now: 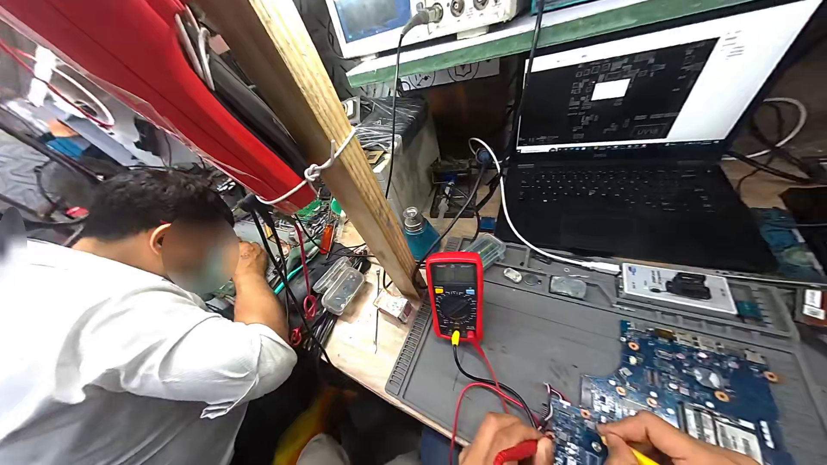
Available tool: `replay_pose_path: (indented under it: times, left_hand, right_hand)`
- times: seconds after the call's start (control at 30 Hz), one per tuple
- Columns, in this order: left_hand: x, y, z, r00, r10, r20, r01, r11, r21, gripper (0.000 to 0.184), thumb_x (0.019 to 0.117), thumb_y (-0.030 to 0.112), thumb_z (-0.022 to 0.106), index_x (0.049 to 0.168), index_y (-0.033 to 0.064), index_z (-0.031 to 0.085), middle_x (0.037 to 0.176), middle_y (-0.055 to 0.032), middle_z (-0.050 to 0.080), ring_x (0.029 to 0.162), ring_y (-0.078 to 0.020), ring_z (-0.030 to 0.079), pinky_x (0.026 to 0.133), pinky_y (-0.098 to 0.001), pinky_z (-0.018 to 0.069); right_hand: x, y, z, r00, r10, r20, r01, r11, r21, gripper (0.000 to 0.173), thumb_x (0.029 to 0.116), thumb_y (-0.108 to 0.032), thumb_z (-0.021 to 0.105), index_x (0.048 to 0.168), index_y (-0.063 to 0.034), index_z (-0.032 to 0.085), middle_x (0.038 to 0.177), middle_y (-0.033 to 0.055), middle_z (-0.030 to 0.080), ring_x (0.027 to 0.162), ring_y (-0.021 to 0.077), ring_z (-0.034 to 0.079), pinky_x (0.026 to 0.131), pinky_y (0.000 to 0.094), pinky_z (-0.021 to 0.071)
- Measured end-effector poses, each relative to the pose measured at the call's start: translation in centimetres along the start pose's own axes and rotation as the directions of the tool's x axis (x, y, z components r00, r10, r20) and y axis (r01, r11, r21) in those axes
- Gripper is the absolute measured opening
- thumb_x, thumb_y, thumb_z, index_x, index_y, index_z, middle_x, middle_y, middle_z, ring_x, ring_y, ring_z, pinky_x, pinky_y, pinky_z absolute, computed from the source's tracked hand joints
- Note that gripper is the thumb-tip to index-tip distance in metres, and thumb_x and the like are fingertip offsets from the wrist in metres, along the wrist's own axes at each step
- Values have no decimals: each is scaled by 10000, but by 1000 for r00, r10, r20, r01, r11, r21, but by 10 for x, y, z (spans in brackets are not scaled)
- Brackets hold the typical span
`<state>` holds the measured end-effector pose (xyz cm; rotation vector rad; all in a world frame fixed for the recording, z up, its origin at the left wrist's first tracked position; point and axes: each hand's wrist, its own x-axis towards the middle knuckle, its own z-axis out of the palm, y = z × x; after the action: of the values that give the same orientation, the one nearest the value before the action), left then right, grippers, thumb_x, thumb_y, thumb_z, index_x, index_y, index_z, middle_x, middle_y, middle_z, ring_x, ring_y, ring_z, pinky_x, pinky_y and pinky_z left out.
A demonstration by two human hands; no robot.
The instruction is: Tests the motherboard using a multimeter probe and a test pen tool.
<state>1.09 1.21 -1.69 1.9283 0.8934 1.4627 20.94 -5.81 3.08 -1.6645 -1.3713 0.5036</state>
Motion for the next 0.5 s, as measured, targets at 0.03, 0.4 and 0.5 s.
replay_pose_path:
  times: [0.03,0.4,0.5]
  left_hand:
    - [2,3,-2,1000,-1,11,1,1000,-15,85,914,127,742,944,51,764,943,-56,738,840,-151,720,738,-304,640]
    - [6,-1,-4,999,37,21,-36,998,-56,91,921,131,718,966,59,750,964,-43,718,833,-124,702,696,-264,630]
    - [6,0,-2,999,32,10,-31,998,-62,85,922,130,717,958,60,751,960,-43,719,834,-123,701,698,-263,628]
  right_hand:
    - [0,-6,-1,1000,4,-11,-4,1000,2,94,909,-193,695,926,-110,735,734,-19,709,595,67,650,506,292,545]
    - [-1,-11,2,996,-11,-85,16,998,58,103,915,-197,661,933,-172,760,757,-100,712,618,-2,649,504,211,552]
    - [-1,-12,0,998,-17,-68,21,999,48,101,917,-192,666,942,-159,758,767,-84,718,623,8,656,510,217,558]
